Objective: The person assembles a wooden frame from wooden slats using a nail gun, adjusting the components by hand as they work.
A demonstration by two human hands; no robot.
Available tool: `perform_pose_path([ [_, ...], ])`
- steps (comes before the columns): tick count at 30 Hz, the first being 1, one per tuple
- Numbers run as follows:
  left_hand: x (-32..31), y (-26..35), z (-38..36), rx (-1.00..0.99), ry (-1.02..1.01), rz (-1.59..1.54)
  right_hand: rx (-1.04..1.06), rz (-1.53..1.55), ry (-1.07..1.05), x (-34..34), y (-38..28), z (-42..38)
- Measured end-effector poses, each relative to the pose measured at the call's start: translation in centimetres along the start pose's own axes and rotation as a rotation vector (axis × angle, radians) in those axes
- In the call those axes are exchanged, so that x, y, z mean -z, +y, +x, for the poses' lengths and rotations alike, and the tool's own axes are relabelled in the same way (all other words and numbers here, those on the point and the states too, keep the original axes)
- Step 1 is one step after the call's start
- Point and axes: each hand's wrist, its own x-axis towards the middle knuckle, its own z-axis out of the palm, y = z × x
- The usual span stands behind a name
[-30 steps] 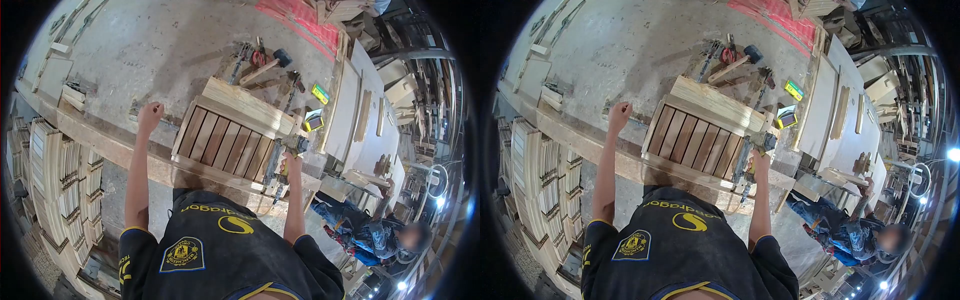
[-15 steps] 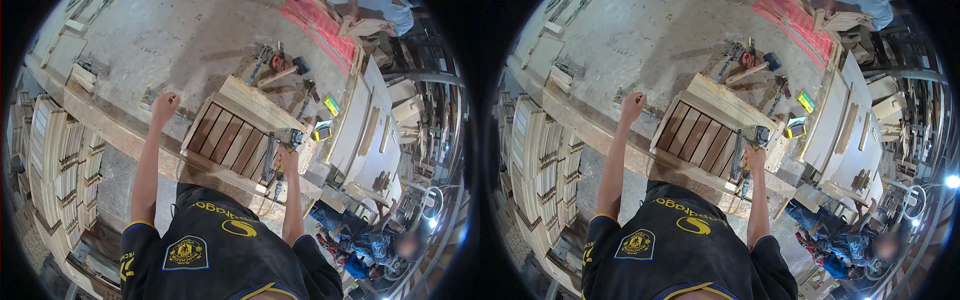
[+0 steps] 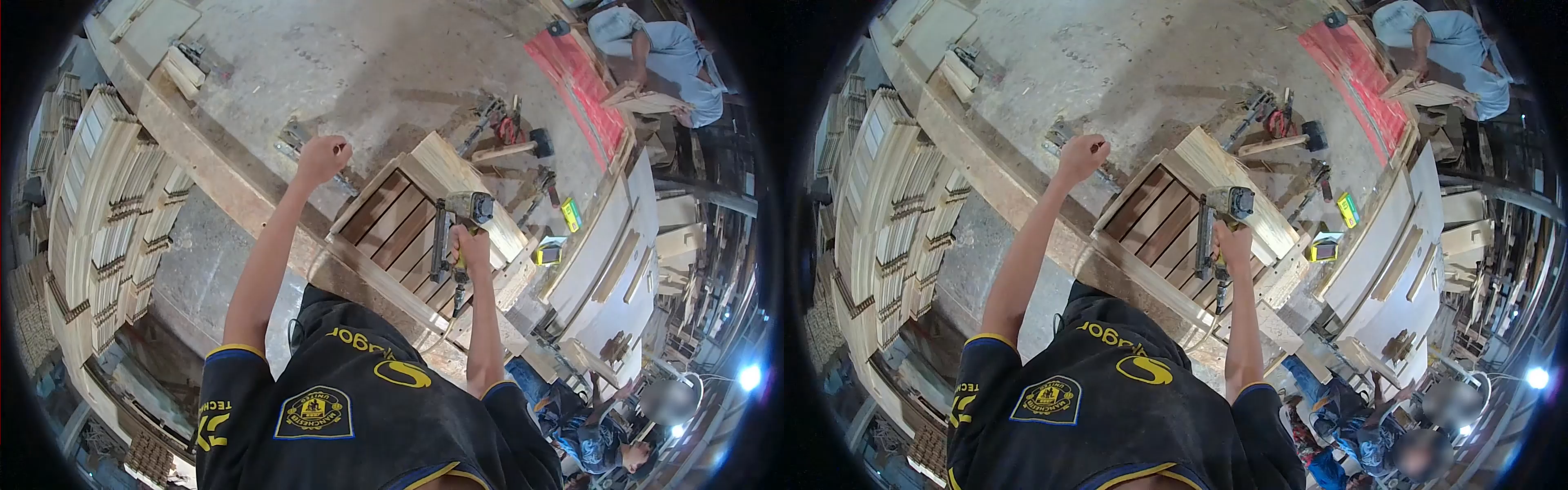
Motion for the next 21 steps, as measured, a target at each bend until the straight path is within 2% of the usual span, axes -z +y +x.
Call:
perform_pose_path([
  [4, -0.4, -0.2, 0.1, -0.021, 0.043, -0.051, 0.066, 0.005, 0.013, -0.6, 0.2, 0.5],
  [9, -0.6, -0.6, 0.2, 0.003, 0.039, -0.003, 0.054, 0.063, -0.01, -3.2, -2.6, 0.9],
  [15, -1.0, -1.2, 0.3, -0.013, 0.082, -0.034, 0.094, -0.101, -0.08, -7.0, -4.2, 2.7],
  [21, -1.1, -1.1, 0.3, 0.0, 0.055, -0.038, 0.144, -0.146, -0.082, -6.7, -2.6, 0.8],
])
